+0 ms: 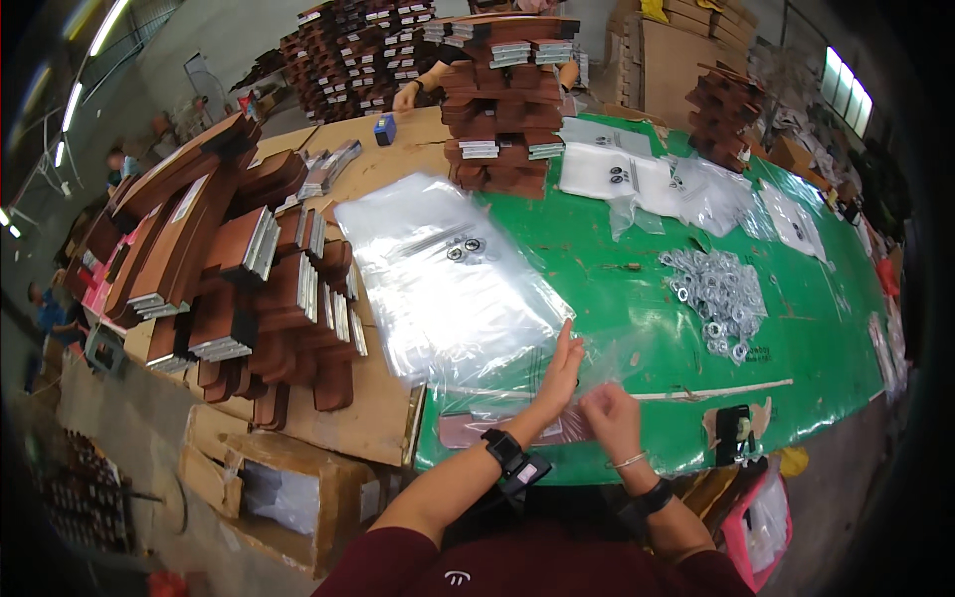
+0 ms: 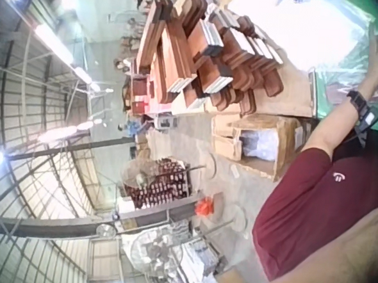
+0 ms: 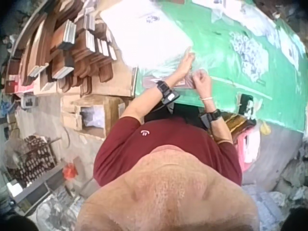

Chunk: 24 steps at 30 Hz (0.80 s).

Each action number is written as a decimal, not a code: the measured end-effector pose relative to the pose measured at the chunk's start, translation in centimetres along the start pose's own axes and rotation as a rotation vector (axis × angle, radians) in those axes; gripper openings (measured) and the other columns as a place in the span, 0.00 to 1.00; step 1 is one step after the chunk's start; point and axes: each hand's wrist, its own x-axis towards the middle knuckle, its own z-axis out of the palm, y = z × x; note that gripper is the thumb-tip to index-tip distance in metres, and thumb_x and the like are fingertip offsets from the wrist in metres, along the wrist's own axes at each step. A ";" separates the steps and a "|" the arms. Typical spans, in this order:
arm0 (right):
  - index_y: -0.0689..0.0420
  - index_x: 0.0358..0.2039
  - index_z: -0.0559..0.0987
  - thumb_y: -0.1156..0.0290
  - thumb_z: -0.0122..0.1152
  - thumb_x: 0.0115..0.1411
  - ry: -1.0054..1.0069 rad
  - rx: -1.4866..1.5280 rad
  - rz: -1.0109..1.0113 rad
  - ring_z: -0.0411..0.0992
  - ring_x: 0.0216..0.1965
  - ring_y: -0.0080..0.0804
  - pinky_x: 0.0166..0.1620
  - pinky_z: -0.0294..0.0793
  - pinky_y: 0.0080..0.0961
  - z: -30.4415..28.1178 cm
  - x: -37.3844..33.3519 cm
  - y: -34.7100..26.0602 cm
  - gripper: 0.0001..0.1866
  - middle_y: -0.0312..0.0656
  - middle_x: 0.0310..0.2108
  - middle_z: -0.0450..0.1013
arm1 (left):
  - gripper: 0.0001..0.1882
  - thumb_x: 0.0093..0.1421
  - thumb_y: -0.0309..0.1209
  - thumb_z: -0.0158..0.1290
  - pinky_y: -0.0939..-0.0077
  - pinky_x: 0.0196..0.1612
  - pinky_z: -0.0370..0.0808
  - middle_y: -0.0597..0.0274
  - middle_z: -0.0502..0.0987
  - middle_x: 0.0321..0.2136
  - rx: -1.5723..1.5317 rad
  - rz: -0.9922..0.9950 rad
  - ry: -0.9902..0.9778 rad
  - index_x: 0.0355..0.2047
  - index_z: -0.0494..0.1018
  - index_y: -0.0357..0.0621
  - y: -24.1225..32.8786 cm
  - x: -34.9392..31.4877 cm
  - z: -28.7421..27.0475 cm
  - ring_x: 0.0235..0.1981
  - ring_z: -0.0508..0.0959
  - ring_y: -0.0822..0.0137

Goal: The recorder is placing wooden furniture parts into plastic bags and sealing them with tape.

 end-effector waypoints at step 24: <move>0.61 0.50 0.73 0.67 0.69 0.49 -0.034 -0.513 -0.394 0.70 0.45 0.53 0.48 0.72 0.43 2.1 -4.3 -4.2 0.28 0.48 0.40 0.71 | 0.19 0.66 0.38 0.47 0.59 0.50 0.68 0.53 0.79 0.43 0.546 0.743 -0.228 0.52 0.76 0.42 7.2 -8.0 -2.0 0.44 0.75 0.49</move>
